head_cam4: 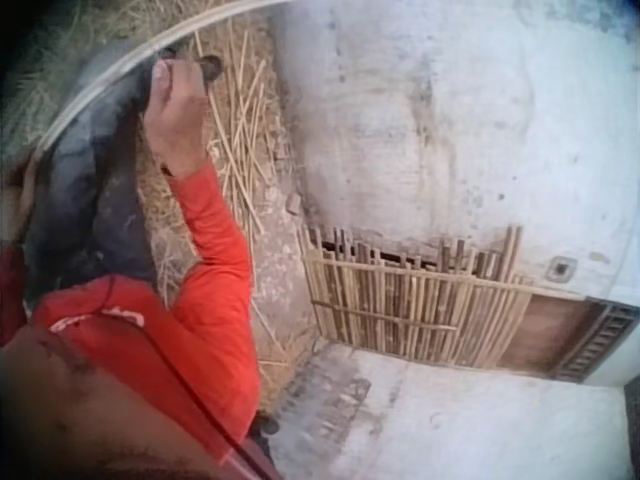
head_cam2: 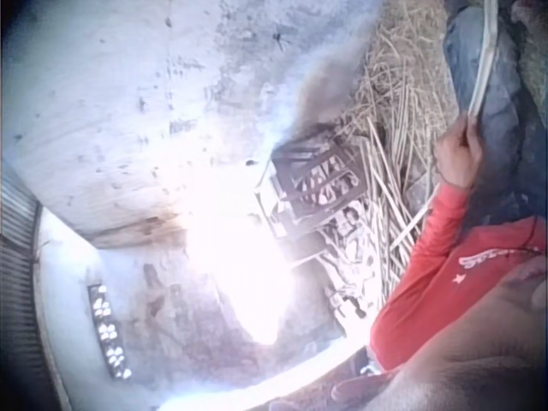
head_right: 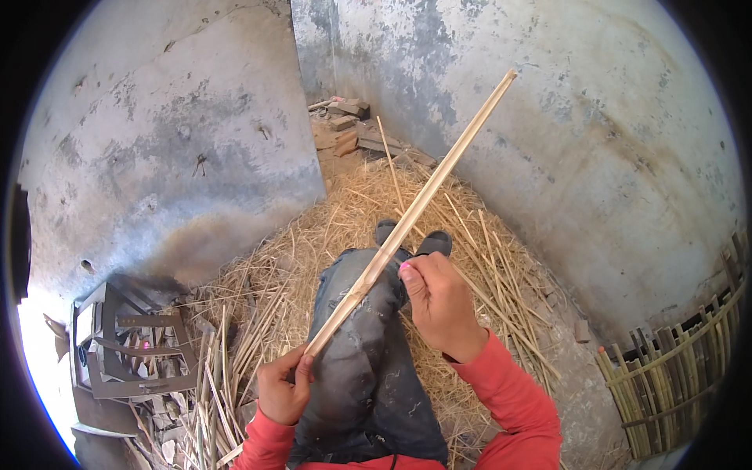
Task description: The person scrapes a long strip of bamboo using a knife while sitting on the floor.
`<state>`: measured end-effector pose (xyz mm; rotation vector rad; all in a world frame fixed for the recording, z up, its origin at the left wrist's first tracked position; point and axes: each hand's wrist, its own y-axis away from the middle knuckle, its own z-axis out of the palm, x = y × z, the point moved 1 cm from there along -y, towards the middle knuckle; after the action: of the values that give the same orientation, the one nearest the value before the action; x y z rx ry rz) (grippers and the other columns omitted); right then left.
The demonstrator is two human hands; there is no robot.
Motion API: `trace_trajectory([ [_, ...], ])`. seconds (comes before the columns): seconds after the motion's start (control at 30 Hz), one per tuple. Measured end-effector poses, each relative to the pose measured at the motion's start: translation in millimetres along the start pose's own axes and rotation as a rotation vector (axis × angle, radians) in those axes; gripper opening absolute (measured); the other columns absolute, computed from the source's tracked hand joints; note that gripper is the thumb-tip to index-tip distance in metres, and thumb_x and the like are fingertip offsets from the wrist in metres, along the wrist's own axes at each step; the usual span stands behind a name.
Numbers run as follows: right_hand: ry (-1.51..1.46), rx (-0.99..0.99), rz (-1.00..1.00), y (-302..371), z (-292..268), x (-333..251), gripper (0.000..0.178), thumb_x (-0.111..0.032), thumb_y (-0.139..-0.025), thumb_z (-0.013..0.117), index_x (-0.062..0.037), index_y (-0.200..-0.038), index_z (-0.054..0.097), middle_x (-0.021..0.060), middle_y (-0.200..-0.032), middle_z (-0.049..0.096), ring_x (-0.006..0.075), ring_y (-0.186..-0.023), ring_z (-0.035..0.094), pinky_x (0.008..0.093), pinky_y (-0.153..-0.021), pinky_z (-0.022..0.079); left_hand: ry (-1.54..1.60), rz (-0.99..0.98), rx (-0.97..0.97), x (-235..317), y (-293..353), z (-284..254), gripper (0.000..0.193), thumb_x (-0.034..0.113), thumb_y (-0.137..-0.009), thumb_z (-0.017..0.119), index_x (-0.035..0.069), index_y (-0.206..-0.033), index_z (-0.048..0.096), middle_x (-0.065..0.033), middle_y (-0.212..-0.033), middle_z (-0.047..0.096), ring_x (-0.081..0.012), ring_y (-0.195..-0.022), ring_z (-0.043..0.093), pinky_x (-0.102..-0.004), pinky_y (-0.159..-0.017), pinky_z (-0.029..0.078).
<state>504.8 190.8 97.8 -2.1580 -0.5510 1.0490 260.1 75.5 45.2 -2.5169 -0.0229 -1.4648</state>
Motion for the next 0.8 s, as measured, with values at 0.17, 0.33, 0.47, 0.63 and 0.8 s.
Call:
trace_trajectory([
  [0.17,0.12,-0.409,0.136,11,-3,-19,0.038,-0.036,-0.102,0.059,-0.0068,-0.079,0.056,0.0158,-0.058,0.059,0.0384,-0.052,0.062,0.0499,-0.047,0.046,-0.046,0.038,0.009,0,4,1,0.023,0.009,-0.098,0.066,-0.003,-0.116,0.073,-0.0081,-0.061,0.064,-0.011,-0.053,0.061,-0.0262,-0.054,0.047],
  [0.33,0.291,-0.376,-0.011,22,14,-5,0.041,-0.037,-0.101,0.06,-0.007,-0.074,0.056,0.0152,-0.051,0.056,0.0374,-0.046,0.06,0.0487,-0.044,0.046,-0.077,0.06,0.015,2,7,0,0.023,0.008,-0.096,0.067,-0.004,-0.115,0.073,-0.0121,-0.063,0.065,-0.0137,-0.052,0.061,-0.0289,-0.053,0.046],
  [0.47,0.372,-0.331,-0.049,12,11,11,0.044,-0.038,-0.1,0.06,-0.0064,-0.07,0.056,0.0153,-0.049,0.055,0.037,-0.043,0.059,0.0485,-0.041,0.046,-0.075,0.053,0.038,1,21,-1,0.021,0.008,-0.095,0.069,-0.006,-0.111,0.073,-0.0164,-0.065,0.065,-0.0163,-0.051,0.06,-0.0299,-0.052,0.044],
  [0.63,0.359,-0.4,-0.029,1,-6,31,0.049,-0.042,-0.099,0.061,-0.0048,-0.067,0.057,0.0179,-0.053,0.055,0.0369,-0.045,0.057,0.0483,-0.044,0.045,-0.073,0.034,0.02,1,27,-5,0.02,0.007,-0.094,0.07,-0.006,-0.109,0.073,-0.0197,-0.066,0.063,-0.0245,-0.051,0.061,-0.0333,-0.051,0.045],
  [0.8,0.324,-0.513,-0.108,27,5,-9,0.049,-0.044,-0.095,0.065,-0.0051,-0.066,0.056,0.0162,-0.053,0.056,0.0363,-0.043,0.058,0.0472,-0.044,0.047,-0.062,0.047,0.025,-1,22,0,0.02,0.007,-0.094,0.07,-0.007,-0.108,0.073,-0.0191,-0.065,0.063,-0.0241,-0.051,0.061,-0.0335,-0.05,0.045],
])
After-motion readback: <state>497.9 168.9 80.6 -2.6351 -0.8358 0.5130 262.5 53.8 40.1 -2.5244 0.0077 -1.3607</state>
